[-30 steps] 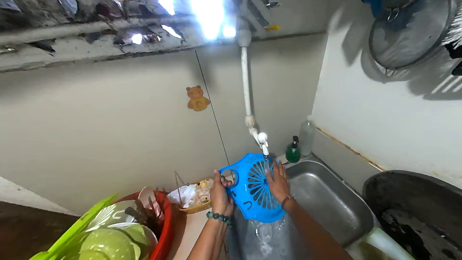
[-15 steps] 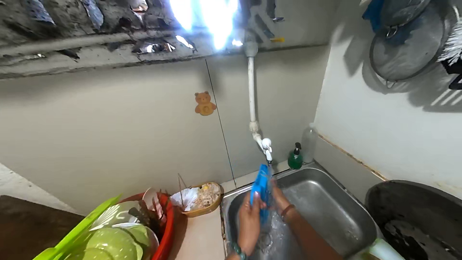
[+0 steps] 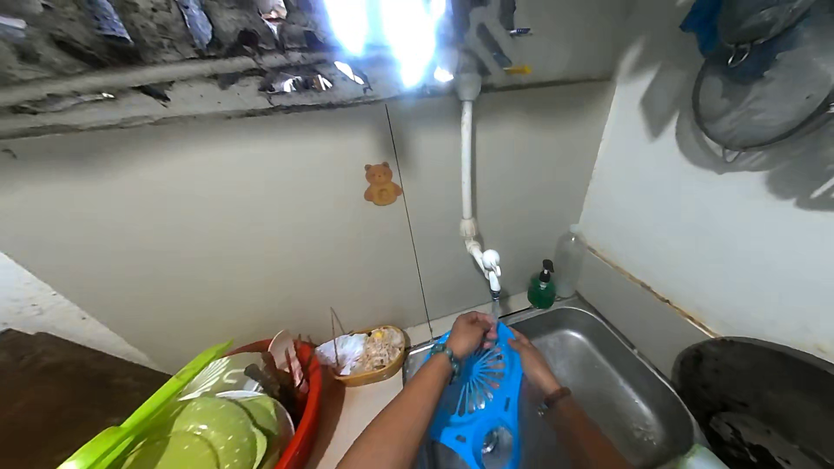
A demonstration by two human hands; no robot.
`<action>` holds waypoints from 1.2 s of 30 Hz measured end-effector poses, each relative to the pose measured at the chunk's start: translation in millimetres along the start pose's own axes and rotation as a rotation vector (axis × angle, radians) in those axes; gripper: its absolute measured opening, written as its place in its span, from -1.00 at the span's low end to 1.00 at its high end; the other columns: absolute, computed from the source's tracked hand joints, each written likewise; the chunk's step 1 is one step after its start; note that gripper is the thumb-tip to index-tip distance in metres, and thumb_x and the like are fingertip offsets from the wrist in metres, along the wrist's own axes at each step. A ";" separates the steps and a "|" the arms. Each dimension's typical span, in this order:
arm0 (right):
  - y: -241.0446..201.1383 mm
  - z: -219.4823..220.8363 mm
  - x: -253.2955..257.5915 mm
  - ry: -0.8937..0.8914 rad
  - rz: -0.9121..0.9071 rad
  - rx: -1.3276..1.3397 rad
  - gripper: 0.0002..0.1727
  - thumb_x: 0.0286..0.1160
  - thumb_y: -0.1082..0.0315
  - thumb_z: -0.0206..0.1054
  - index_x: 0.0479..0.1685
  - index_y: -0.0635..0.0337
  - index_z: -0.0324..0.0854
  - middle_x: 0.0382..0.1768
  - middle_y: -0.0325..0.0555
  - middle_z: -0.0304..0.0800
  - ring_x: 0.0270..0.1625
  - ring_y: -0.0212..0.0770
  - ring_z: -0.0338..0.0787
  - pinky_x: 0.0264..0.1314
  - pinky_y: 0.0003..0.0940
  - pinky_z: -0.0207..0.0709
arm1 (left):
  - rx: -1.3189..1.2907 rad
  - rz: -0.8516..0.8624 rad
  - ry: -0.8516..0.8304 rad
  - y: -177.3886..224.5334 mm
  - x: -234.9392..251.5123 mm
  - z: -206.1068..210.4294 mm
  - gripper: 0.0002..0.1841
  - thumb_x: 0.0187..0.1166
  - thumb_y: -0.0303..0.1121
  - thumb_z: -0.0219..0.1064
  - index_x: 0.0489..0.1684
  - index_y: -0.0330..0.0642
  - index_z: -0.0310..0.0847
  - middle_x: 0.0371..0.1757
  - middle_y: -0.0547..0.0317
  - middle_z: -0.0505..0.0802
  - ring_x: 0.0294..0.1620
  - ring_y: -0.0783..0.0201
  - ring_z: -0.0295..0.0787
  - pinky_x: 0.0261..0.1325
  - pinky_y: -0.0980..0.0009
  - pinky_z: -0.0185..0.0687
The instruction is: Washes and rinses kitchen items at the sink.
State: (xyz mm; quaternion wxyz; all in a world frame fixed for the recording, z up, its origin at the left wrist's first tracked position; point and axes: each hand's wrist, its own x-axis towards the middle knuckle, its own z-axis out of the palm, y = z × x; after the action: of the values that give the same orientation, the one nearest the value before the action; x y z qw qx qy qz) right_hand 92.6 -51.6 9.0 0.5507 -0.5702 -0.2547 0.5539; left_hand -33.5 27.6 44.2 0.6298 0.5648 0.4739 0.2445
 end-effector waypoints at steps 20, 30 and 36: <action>6.6 -66.7 39.2 0.189 -0.469 0.406 -0.48 0.92 0.25 -0.17 0.75 0.26 0.07 0.22 0.12 0.69 0.11 -0.15 0.82 0.12 -0.19 0.78 | -0.242 -0.037 -0.010 3.0 39.0 38.4 -0.68 0.84 -0.33 0.13 0.29 -0.42 0.55 -0.01 -0.07 0.87 -0.05 0.21 0.87 0.03 0.31 0.78; 36.8 10.9 55.6 0.209 -0.144 0.429 -0.48 0.88 0.14 0.06 0.64 0.28 0.34 0.19 0.17 0.74 0.11 -0.09 0.82 0.16 -0.12 0.74 | -0.233 -0.031 -0.039 4.4 29.9 9.0 -0.69 0.84 -0.47 0.03 0.42 -0.42 0.47 0.17 -0.10 0.81 0.06 0.18 0.83 0.12 0.29 0.76; 17.5 -3.1 56.9 0.269 -0.272 0.309 -0.51 0.90 0.17 0.02 0.55 0.36 0.41 0.18 0.14 0.73 0.13 -0.18 0.77 0.22 -0.21 0.67 | -0.241 -0.046 -0.159 4.7 20.7 14.5 -0.68 0.83 -0.40 0.11 0.38 -0.40 0.54 0.13 -0.03 0.87 0.09 0.20 0.88 0.18 0.29 0.78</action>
State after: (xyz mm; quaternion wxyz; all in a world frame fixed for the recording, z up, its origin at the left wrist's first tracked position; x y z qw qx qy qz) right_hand 104.4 -6.1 -27.6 0.7297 -0.5084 -0.1655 0.4262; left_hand -10.9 39.3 40.7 0.7340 0.4916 0.4025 0.2399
